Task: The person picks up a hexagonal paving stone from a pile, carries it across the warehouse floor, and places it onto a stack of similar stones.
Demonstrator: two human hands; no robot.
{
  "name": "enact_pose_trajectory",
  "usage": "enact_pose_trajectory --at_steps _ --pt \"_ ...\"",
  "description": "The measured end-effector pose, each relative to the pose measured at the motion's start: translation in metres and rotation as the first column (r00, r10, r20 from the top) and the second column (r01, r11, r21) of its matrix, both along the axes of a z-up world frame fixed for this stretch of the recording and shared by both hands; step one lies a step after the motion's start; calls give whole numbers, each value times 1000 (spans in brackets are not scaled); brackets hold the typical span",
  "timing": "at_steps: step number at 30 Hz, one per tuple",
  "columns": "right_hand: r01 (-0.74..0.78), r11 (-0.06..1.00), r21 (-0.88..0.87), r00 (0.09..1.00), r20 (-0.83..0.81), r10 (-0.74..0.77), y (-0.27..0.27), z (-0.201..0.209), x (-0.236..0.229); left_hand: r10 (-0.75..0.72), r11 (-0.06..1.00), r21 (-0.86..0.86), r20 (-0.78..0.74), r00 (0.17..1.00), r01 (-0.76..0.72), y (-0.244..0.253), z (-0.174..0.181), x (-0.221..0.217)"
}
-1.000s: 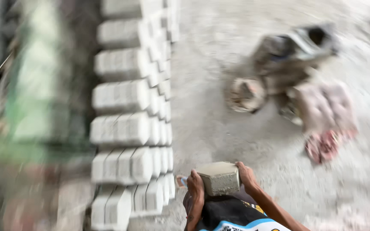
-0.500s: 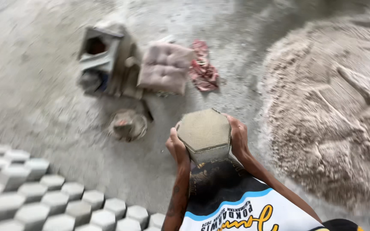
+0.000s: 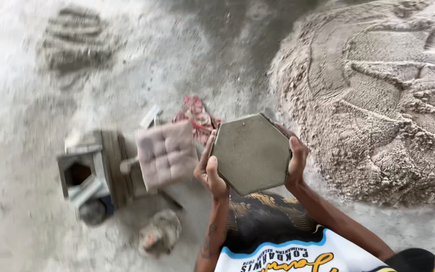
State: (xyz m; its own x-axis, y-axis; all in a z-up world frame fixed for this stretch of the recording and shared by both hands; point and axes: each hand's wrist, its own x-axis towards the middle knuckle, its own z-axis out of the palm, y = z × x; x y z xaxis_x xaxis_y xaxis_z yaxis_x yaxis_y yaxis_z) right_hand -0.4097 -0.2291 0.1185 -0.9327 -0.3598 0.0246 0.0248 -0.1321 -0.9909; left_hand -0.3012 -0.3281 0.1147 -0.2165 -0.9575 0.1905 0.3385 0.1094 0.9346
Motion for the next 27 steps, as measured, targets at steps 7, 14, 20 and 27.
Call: enact_pose_trajectory --at_steps 7,14,20,27 --pt "270 961 55 961 51 -273 -87 6 -122 -267 963 57 63 962 264 -114 9 -151" --pt "483 864 145 855 135 -500 -179 53 -289 -483 871 158 115 868 465 -196 18 -345" --pt "444 863 242 869 117 -481 -215 23 -460 -528 839 218 106 843 498 -261 34 -525" --pt "445 849 286 859 131 -494 -298 61 -652 -551 817 291 143 822 498 -342 39 -711"
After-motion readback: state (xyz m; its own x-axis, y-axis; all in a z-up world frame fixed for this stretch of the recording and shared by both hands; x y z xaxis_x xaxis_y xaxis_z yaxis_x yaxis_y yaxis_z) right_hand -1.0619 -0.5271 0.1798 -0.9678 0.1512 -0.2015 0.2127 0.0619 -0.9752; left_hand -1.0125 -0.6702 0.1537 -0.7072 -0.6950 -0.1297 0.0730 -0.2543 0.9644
